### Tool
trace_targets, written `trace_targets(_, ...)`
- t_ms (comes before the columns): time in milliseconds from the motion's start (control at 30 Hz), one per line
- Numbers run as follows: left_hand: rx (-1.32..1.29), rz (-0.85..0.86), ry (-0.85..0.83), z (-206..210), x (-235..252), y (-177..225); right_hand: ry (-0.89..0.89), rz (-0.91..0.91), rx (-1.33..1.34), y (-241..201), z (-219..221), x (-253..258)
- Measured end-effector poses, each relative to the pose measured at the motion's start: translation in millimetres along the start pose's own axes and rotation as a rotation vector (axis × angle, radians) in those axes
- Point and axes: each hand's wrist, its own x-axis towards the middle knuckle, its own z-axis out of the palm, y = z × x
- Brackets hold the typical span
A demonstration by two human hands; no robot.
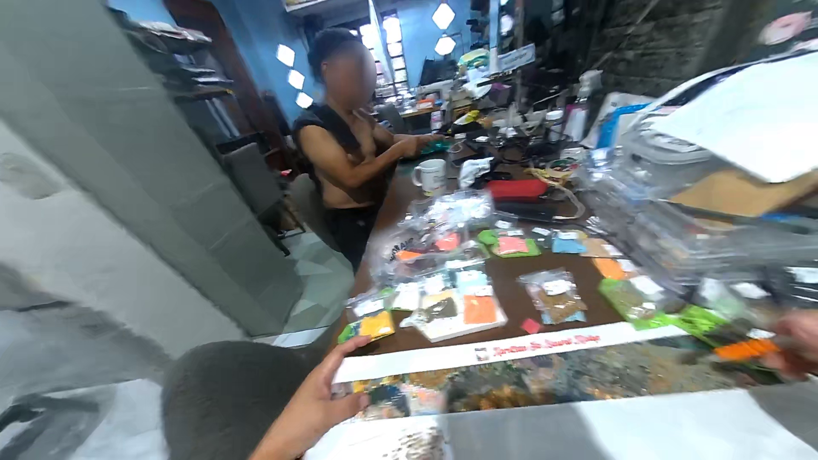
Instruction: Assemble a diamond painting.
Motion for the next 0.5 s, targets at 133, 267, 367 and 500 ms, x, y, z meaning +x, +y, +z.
trace_targets(133, 0.011, -0.048, -0.028, 5, 4, 4, 0.039, -0.129, -0.001, 53, -28, 20)
trace_targets(267, 0.003, -0.087, 0.038, 10, 5, 4, -0.008, -0.070, 0.038, 44, -27, 25)
trace_targets(367, -0.003, -0.127, 0.027, 10, 6, 7, -0.106, -0.010, 0.029, 31, -17, 25)
trace_targets(500, -0.005, -0.189, -0.004, 4, 8, 11, -0.334, 0.007, -0.021, 21, 9, 14)
